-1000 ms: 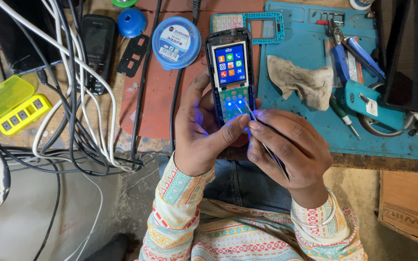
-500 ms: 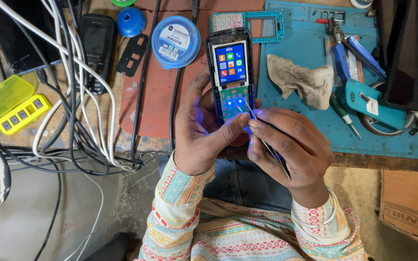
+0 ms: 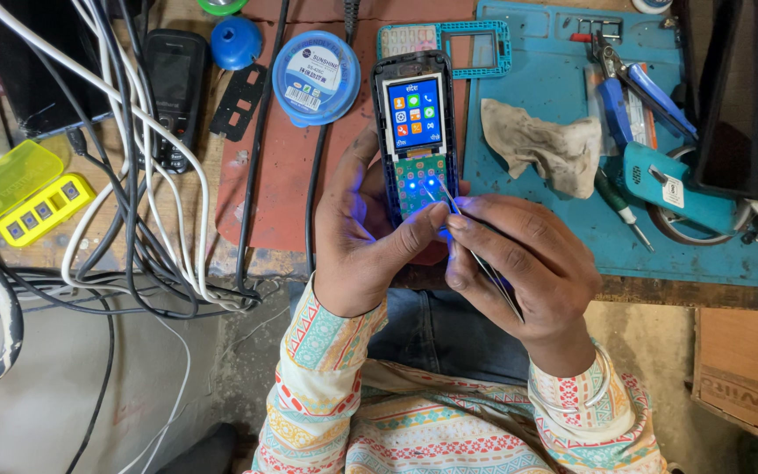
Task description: The person disassembles a feature phone, removing its back cover and battery, then uses tweezers to work on the exposed keypad circuit board. They power the phone on, navigate its menu, and press the keypad keys with tweezers to test them while the screen is lit.
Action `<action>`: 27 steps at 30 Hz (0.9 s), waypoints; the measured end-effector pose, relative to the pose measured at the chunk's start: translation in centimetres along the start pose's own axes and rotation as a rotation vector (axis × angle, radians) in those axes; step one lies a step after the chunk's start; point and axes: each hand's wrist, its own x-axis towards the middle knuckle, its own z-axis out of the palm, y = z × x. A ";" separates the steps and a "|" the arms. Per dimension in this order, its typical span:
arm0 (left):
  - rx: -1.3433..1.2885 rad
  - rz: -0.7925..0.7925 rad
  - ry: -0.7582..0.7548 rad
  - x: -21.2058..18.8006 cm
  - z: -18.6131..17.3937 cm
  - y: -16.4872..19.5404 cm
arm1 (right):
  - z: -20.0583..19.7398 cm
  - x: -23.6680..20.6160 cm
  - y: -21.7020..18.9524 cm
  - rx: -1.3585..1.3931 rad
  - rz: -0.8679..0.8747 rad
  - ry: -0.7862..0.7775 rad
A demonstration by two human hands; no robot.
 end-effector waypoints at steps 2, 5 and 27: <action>0.004 0.005 0.010 0.0 0.1 -0.1 | 0.0 0.0 0.0 -0.015 0.001 0.002; 0.014 0.016 0.009 0.0 0.0 -0.1 | 0.0 0.0 -0.1 -0.010 0.005 -0.002; 0.013 -0.001 0.008 0.0 0.1 0.0 | 0.0 -0.1 -0.2 -0.022 -0.002 0.004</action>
